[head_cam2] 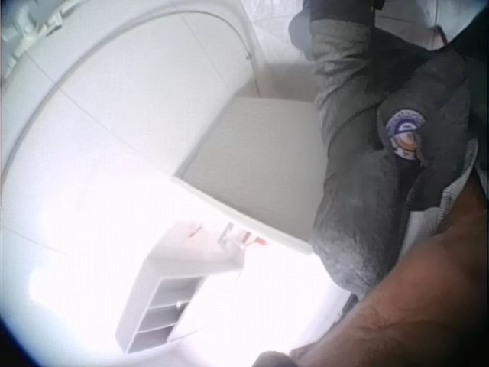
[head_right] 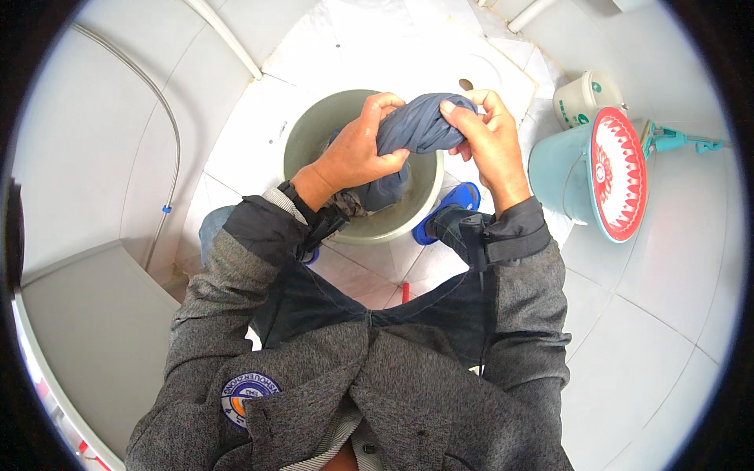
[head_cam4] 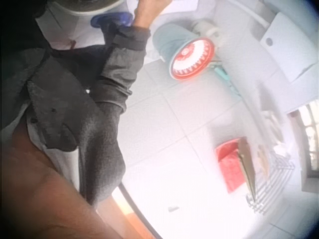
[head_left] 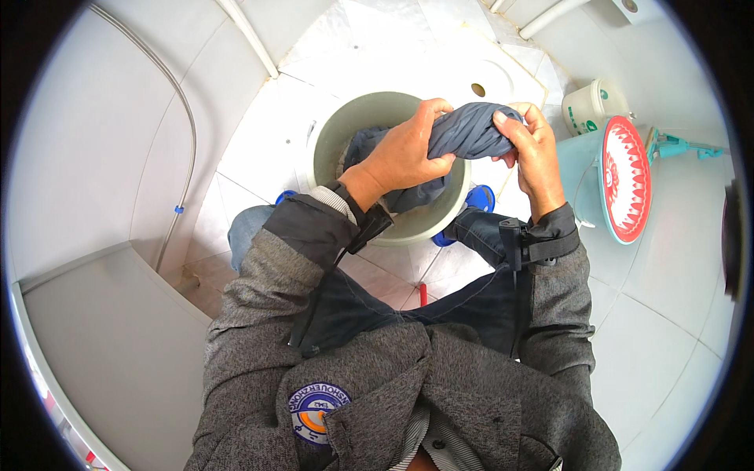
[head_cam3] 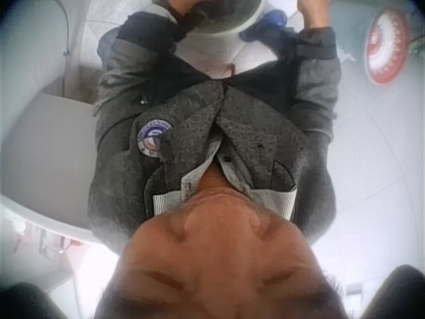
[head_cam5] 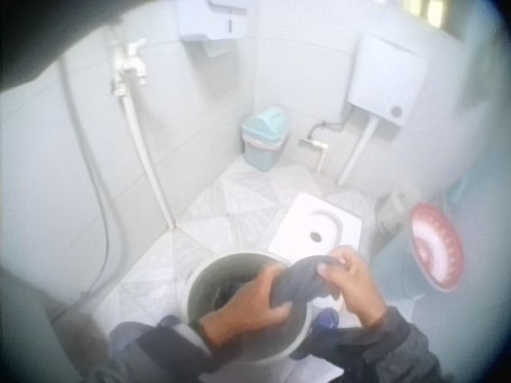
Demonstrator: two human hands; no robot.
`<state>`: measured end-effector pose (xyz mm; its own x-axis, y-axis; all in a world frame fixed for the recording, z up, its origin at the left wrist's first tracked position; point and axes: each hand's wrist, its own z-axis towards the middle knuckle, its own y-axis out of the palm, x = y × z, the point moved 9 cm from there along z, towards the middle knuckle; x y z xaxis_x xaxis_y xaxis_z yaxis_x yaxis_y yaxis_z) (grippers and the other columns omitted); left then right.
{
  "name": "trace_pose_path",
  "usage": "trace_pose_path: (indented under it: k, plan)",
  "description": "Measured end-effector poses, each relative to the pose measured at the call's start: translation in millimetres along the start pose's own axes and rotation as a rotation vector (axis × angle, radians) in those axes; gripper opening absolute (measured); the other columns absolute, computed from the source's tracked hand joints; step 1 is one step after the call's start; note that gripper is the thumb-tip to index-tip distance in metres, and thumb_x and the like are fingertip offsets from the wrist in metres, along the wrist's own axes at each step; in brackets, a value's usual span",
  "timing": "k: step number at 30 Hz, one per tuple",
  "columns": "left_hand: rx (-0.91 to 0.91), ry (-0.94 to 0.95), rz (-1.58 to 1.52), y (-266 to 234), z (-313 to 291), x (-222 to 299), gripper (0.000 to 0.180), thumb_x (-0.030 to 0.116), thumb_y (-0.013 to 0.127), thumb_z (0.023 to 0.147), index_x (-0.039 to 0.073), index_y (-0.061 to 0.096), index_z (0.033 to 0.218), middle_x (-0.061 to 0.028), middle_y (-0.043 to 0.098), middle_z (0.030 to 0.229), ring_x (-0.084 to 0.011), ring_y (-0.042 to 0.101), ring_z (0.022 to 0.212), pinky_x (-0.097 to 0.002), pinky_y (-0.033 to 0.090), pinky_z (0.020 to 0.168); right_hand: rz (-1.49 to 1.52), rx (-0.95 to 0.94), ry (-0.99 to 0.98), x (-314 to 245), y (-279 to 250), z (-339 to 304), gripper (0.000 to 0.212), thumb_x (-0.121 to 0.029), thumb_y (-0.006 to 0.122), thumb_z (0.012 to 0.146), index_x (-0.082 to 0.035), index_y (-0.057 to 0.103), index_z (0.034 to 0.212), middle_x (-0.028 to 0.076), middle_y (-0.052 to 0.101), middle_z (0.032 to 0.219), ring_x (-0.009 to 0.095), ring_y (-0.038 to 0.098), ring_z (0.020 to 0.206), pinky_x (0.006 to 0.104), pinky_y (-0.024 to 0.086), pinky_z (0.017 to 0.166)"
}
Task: The person washes clothes by hand in a bucket of water. They repeatedly submerge, agitate, and wring out garments, then place the wrung items on the sink.
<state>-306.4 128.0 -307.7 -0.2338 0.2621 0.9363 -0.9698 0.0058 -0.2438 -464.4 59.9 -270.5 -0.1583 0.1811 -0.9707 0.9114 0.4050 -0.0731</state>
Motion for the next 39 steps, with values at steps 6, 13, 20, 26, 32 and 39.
trace_pose_path:
  k: [6, 13, 20, 26, 32, 39]
  plan:
    - [-0.025, -0.331, -0.356, -18.4, -1.5, -31.0, 0.044, 0.003, 0.057, 0.083, -0.001, 0.053, 0.127, -0.0085, 0.063, 0.107, -0.0156, 0.061, 0.097, -0.0305, 0.049, 0.087, -0.072, -0.138, -0.387, -32.0, 16.8, -15.1, 0.071, -0.011, 0.07, 0.088, -0.005, 0.034, 0.148, 0.018, 0.061, 0.124, 0.025, 0.061, 0.11, 0.0395, 0.049, 0.096]
    - [-0.312, -0.65, -0.636, 12.2, -23.1, -53.0, 0.038, 0.01, 0.052, 0.082, -0.003, 0.06, 0.117, -0.0083, 0.065, 0.098, -0.0137, 0.062, 0.086, -0.0266, 0.049, 0.079, -1.115, -0.221, -0.789, -31.1, 65.9, -38.6, 0.086, 0.001, 0.073, 0.068, -0.023, 0.046, 0.146, 0.021, 0.04, 0.147, 0.039, 0.043, 0.132, 0.0475, 0.038, 0.108]
    - [-0.594, -0.612, -0.731, 32.6, -36.9, -35.9, 0.039, 0.02, 0.06, 0.085, 0.0, 0.061, 0.118, -0.0048, 0.067, 0.1, -0.0128, 0.062, 0.09, -0.0276, 0.05, 0.084, -1.239, -0.184, -0.601, -9.4, 64.0, -26.3, 0.064, -0.003, 0.078, 0.061, -0.024, 0.062, 0.12, 0.01, 0.058, 0.107, 0.031, 0.063, 0.084, 0.04, 0.053, 0.073]
    - [-0.628, -0.482, -0.424, 36.3, -34.3, -33.6, 0.055, 0.027, 0.082, 0.073, 0.002, 0.063, 0.118, -0.0028, 0.068, 0.101, -0.0155, 0.062, 0.094, -0.0307, 0.049, 0.088, -1.124, -0.073, -0.805, -32.4, 55.7, -27.8, 0.041, -0.001, 0.074, 0.061, -0.014, 0.064, 0.099, 0.007, 0.063, 0.101, 0.029, 0.067, 0.082, 0.0375, 0.055, 0.068]
    - [-0.502, -0.391, 0.263, 6.0, -18.0, -30.9, 0.052, 0.032, 0.082, 0.067, 0.006, 0.068, 0.109, -0.0116, 0.072, 0.095, -0.0279, 0.067, 0.092, -0.0356, 0.048, 0.088, -1.111, -0.03, -0.482, -28.0, 38.7, -12.4, 0.037, -0.004, 0.072, 0.067, -0.015, 0.064, 0.101, 0.008, 0.071, 0.097, 0.031, 0.07, 0.083, 0.037, 0.055, 0.069]
    - [-0.234, -0.071, 0.773, -36.1, -4.6, 3.4, 0.03, 0.026, 0.078, 0.066, 0.013, 0.065, 0.089, -0.0068, 0.067, 0.079, -0.0293, 0.063, 0.08, -0.0395, 0.042, 0.078, -0.909, -0.198, -0.214, -1.3, 52.7, -8.8, 0.034, -0.008, 0.074, 0.072, -0.01, 0.067, 0.105, 0.012, 0.072, 0.089, 0.027, 0.071, 0.08, 0.0358, 0.054, 0.073]
